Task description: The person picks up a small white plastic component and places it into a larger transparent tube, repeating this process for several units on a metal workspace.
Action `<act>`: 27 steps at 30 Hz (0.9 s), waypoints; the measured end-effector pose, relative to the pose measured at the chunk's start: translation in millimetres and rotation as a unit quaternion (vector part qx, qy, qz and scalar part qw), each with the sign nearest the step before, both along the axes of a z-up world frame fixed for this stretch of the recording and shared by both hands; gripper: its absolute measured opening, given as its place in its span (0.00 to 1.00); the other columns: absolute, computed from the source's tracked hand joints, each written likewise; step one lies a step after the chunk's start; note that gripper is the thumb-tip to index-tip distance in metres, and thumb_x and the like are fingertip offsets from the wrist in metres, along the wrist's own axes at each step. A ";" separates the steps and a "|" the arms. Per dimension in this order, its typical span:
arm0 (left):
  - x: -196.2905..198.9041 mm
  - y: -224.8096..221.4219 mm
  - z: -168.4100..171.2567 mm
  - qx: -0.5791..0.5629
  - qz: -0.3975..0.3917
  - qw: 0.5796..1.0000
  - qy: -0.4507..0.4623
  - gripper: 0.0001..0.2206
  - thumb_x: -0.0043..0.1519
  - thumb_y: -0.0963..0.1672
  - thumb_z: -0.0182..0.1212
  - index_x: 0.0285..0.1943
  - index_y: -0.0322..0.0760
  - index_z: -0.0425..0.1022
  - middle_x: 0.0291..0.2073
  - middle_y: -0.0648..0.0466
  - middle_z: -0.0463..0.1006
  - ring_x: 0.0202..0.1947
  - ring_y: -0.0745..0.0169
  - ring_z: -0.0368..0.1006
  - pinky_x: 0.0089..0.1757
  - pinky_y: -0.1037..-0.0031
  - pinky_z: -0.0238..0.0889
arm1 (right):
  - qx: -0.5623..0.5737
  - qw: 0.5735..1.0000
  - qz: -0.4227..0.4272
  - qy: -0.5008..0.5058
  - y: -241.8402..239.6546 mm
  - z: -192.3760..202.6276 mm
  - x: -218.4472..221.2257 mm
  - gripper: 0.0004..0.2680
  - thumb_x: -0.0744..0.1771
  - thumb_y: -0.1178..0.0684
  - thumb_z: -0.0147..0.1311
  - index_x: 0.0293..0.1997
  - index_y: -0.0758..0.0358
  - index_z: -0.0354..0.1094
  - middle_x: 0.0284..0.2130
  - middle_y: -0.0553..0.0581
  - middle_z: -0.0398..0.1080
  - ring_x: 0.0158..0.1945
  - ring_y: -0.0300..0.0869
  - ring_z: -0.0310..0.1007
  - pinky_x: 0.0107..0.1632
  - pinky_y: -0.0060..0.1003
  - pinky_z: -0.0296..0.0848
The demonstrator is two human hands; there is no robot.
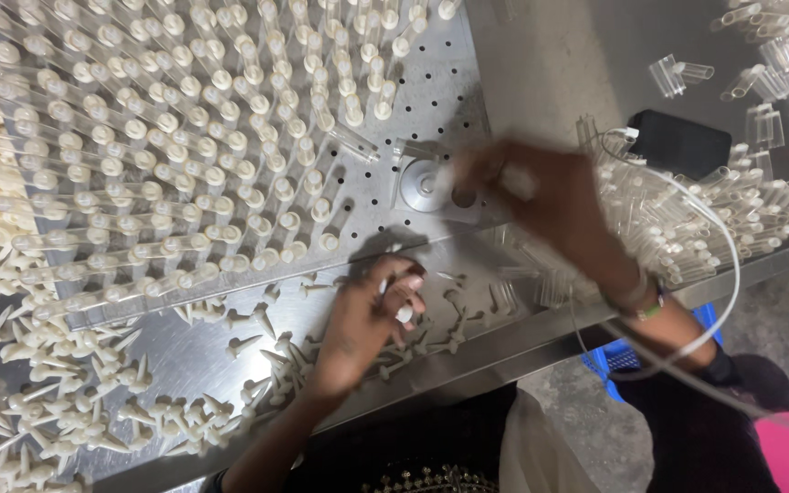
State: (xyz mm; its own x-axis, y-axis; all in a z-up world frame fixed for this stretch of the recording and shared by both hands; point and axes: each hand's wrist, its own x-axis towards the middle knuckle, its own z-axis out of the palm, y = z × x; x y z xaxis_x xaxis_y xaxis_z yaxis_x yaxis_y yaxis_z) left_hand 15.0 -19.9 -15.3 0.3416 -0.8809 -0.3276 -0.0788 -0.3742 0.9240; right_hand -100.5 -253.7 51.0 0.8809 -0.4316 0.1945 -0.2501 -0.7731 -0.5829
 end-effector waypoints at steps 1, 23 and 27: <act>6.2 -5.0 -4.6 0.010 0.021 0.990 0.137 0.14 0.67 0.42 0.52 0.60 0.29 0.71 0.36 0.44 0.84 0.26 0.58 0.81 0.26 0.69 0.75 | -0.015 0.997 0.004 -0.072 -16.2 -3.4 9.4 0.02 0.70 0.60 0.61 0.45 0.60 0.75 0.40 0.52 0.78 0.37 0.41 0.82 0.39 0.32 0.78; 12.6 0.6 16.9 -0.018 0.106 0.873 0.475 0.23 0.70 0.53 0.49 0.63 0.31 0.71 0.39 0.42 0.78 0.30 0.64 0.76 0.28 0.80 0.67 | -0.231 0.948 0.072 -0.208 -54.5 -15.9 79.7 0.11 0.71 0.69 0.44 0.60 0.73 0.60 0.49 0.70 0.69 0.57 0.57 0.68 0.60 0.49 0.71; 14.7 -0.5 15.9 -0.052 0.145 0.854 0.498 0.22 0.68 0.50 0.49 0.63 0.30 0.69 0.48 0.39 0.80 0.42 0.59 0.81 0.43 0.74 0.79 | -0.081 0.996 -0.011 -0.037 -33.1 -15.1 28.5 0.08 0.72 0.64 0.51 0.57 0.65 0.68 0.44 0.65 0.73 0.45 0.53 0.73 0.48 0.49 0.75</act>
